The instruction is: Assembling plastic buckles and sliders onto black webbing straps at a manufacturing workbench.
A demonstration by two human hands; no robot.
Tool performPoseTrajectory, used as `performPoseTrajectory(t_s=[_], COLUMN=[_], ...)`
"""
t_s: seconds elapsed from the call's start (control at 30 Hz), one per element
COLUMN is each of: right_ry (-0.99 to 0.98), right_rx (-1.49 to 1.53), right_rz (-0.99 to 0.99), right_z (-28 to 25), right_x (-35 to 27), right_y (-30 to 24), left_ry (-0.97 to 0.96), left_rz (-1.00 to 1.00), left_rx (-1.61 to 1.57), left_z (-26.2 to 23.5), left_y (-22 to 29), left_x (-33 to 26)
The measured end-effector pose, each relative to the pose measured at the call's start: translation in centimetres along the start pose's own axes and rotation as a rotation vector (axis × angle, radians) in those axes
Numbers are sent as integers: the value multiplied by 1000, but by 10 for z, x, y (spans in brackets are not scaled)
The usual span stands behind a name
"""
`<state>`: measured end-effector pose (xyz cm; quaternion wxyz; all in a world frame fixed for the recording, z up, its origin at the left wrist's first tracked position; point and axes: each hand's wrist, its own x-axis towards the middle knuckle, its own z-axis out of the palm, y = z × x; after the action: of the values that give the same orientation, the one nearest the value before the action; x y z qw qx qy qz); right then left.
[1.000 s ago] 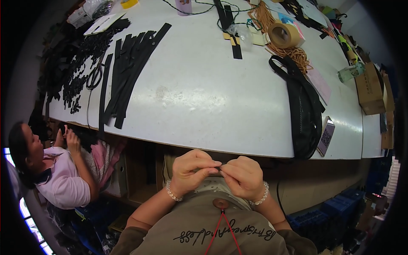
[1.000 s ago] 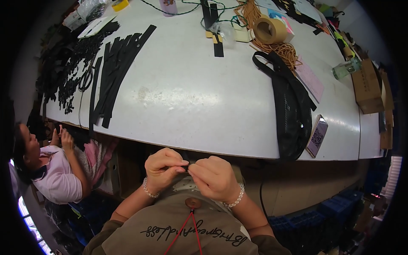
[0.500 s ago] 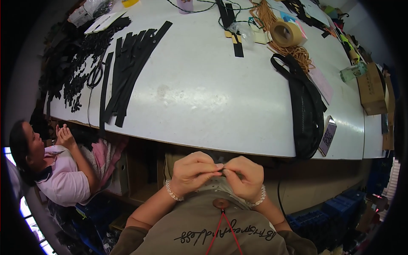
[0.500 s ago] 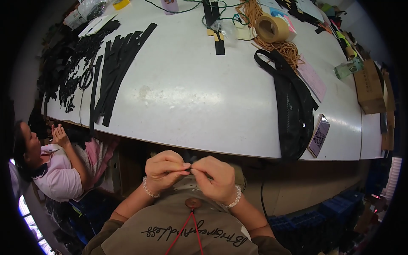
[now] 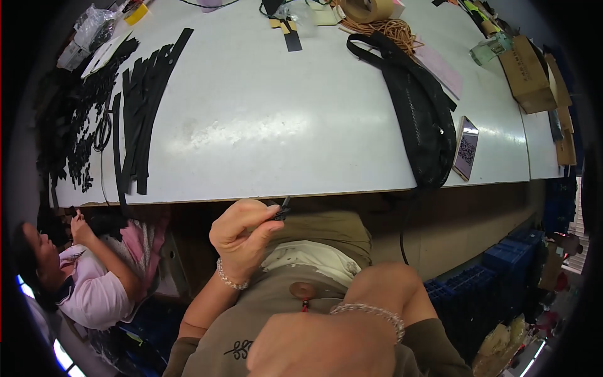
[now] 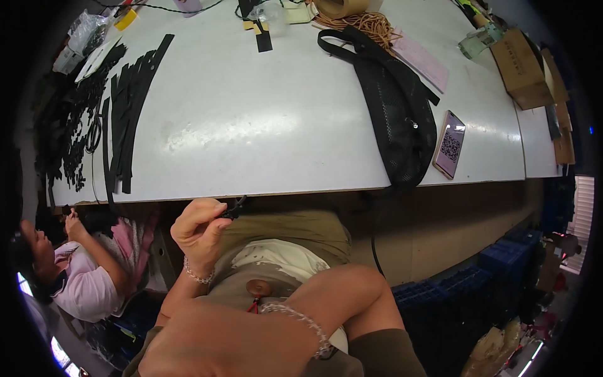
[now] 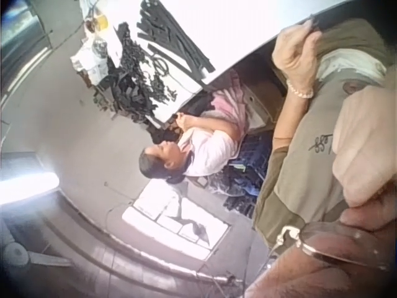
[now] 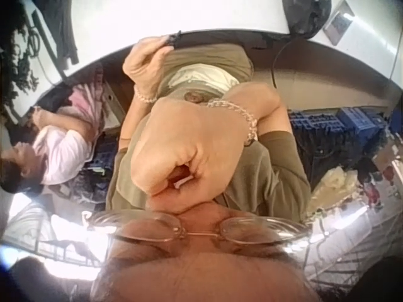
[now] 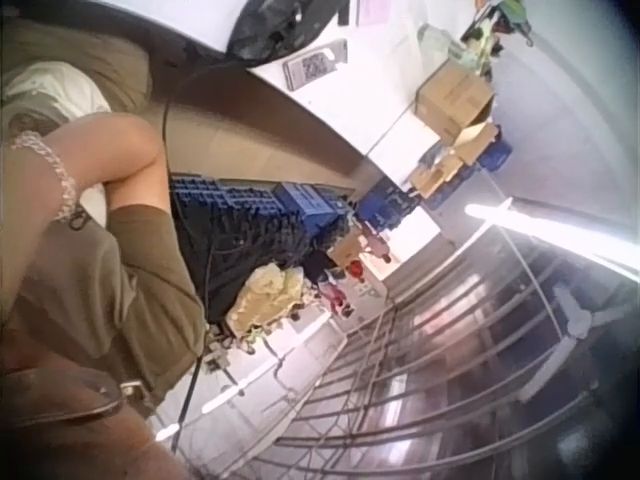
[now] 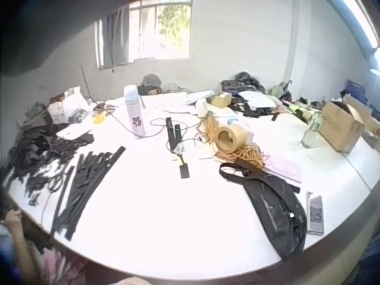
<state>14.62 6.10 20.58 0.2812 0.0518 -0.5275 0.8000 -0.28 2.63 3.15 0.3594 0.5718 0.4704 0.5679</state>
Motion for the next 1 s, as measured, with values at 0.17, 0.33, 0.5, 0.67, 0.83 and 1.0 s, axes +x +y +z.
performPoseTrajectory(t_s=[0.17, 0.33, 0.5, 0.67, 0.83, 1.0], right_ry=[82, 504, 805, 730, 713, 701], right_rx=[-102, -745, -980, -908, -1027, -1129], right_rz=[-314, -151, 128, 196, 87, 80], right_z=[11, -14, -36, -46, -51, -47], right_x=[-25, -63, -68, -84, -89, -91], right_y=[23, 31, 74, 95, 103, 103], left_ry=[-18, -23, -79, -119, -176, -195], left_rz=[56, 78, 106, 82, 87, 124], left_rx=[-22, -23, -37, -112, -84, -85], left_z=[5, -4, -6, -8, -9, -10], left_y=[-1, 3, 2, 1, 3, 2], left_x=[-3, -6, -4, -5, -5, -5])
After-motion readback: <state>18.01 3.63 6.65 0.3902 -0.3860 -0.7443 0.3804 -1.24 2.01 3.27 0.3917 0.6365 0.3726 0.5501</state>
